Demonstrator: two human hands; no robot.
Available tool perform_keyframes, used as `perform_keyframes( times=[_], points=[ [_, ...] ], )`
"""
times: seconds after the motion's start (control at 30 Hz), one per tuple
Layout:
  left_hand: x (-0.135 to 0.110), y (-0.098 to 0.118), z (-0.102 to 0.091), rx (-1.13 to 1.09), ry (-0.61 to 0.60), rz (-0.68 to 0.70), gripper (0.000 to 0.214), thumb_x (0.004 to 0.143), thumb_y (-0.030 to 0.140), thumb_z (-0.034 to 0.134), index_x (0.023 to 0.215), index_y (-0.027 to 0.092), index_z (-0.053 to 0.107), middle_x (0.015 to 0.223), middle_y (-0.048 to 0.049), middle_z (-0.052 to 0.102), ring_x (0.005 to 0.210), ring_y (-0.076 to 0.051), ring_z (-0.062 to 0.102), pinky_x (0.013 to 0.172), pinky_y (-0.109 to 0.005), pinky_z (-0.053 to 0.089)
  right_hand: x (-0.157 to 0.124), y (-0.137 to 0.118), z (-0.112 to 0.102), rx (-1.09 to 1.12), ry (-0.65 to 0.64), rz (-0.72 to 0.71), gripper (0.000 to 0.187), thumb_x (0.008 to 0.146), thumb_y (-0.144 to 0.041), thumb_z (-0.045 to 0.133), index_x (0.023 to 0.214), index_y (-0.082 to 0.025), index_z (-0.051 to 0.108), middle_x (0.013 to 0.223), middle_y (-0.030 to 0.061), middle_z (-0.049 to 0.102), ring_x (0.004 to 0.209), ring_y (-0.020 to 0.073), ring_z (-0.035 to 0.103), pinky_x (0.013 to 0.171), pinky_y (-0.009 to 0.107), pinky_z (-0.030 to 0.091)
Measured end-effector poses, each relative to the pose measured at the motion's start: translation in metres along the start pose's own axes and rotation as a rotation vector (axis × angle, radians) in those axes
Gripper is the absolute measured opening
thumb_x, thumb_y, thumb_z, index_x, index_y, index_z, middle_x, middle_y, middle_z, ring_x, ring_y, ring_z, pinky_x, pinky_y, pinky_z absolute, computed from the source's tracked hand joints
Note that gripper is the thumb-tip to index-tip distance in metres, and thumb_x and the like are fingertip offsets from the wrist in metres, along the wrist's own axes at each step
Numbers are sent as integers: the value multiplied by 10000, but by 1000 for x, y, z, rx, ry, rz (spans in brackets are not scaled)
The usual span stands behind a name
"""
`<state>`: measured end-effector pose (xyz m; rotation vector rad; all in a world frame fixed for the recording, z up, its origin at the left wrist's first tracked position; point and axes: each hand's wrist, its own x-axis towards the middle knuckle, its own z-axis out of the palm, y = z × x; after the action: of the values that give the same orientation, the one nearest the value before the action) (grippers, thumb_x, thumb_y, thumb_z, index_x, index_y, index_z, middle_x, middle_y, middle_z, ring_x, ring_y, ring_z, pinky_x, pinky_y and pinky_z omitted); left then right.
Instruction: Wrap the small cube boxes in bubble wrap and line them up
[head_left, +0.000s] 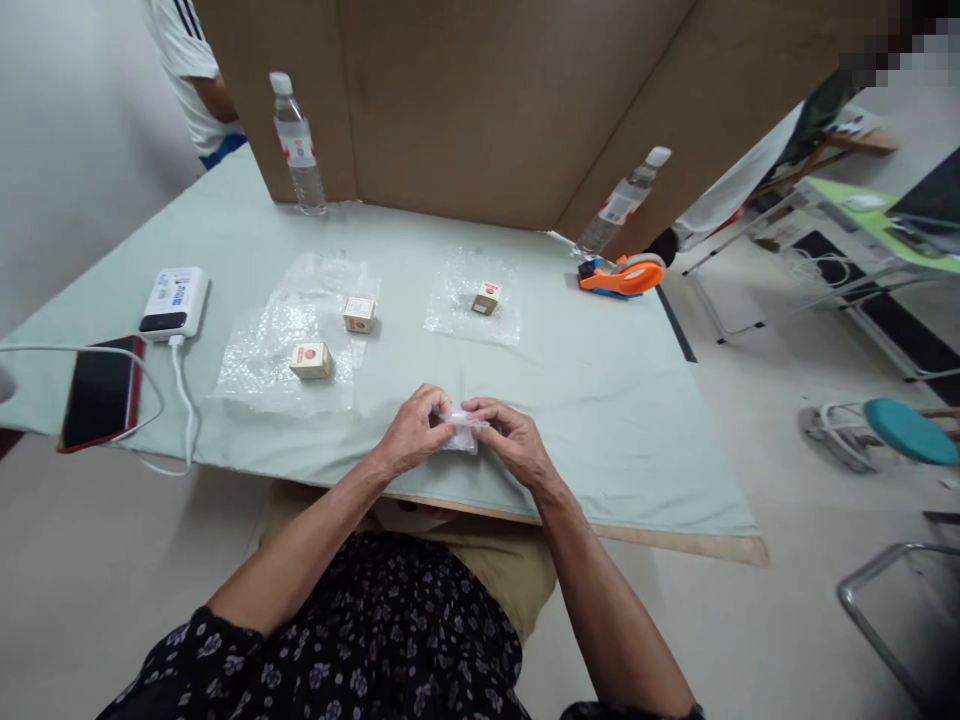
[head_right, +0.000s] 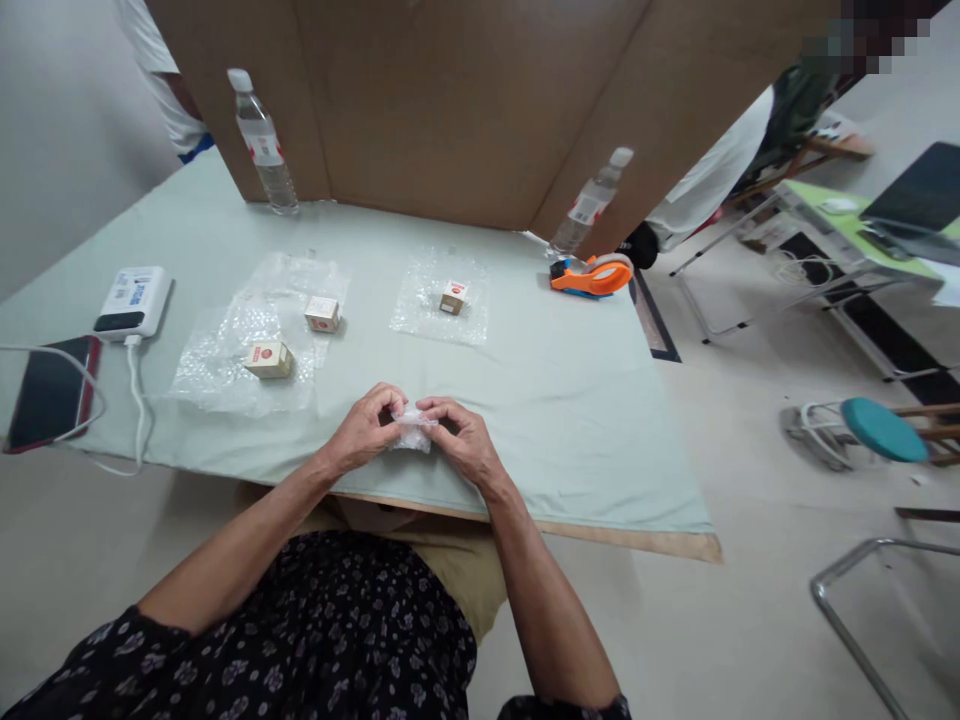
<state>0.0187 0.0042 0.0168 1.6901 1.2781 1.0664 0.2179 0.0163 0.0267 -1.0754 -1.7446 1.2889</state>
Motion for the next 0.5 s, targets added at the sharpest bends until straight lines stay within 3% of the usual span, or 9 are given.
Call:
perform_keyframes(
  times=[0.1,0.17,0.27,0.37,0.5],
  points=[
    [-2,2,-1,3,-3,4,152,697,81,565,753,204,495,889,-14,585,889,-171,561,830,-299,446,-9,-1,-6,-171,-118,-76,392,748,-364,794,1097,-237,667,1339,105,645,1268,258,579,1092,445,422],
    [-2,3,0,-14,-6,-4,142,699,88,559,756,205,501,915,-26,609,925,-181,576,862,-314,449,-14,1,-3,-272,-73,-134,447,748,-297,781,1168,-240,640,1370,111,627,1296,255,561,1107,452,410],
    [2,5,-1,-67,3,-74,88,734,146,568,777,201,515,1002,-55,651,975,-197,600,892,-336,458,-14,6,6,-311,65,-165,347,793,-236,696,1137,-228,655,1303,102,672,1238,239,601,1084,430,433],
    [6,7,-10,-132,-43,-161,99,795,256,600,858,187,567,1179,-94,666,1096,-229,614,984,-375,449,-7,8,14,-211,159,-46,313,777,-307,719,1073,-210,684,1131,80,738,1020,230,682,943,379,517],
    [2,5,-23,-279,-259,-206,358,781,390,707,1046,168,614,1235,-105,657,1146,-258,610,1029,-397,447,-3,6,22,90,183,171,307,768,-449,726,934,-192,701,810,30,741,720,193,664,710,318,533]
  ],
)
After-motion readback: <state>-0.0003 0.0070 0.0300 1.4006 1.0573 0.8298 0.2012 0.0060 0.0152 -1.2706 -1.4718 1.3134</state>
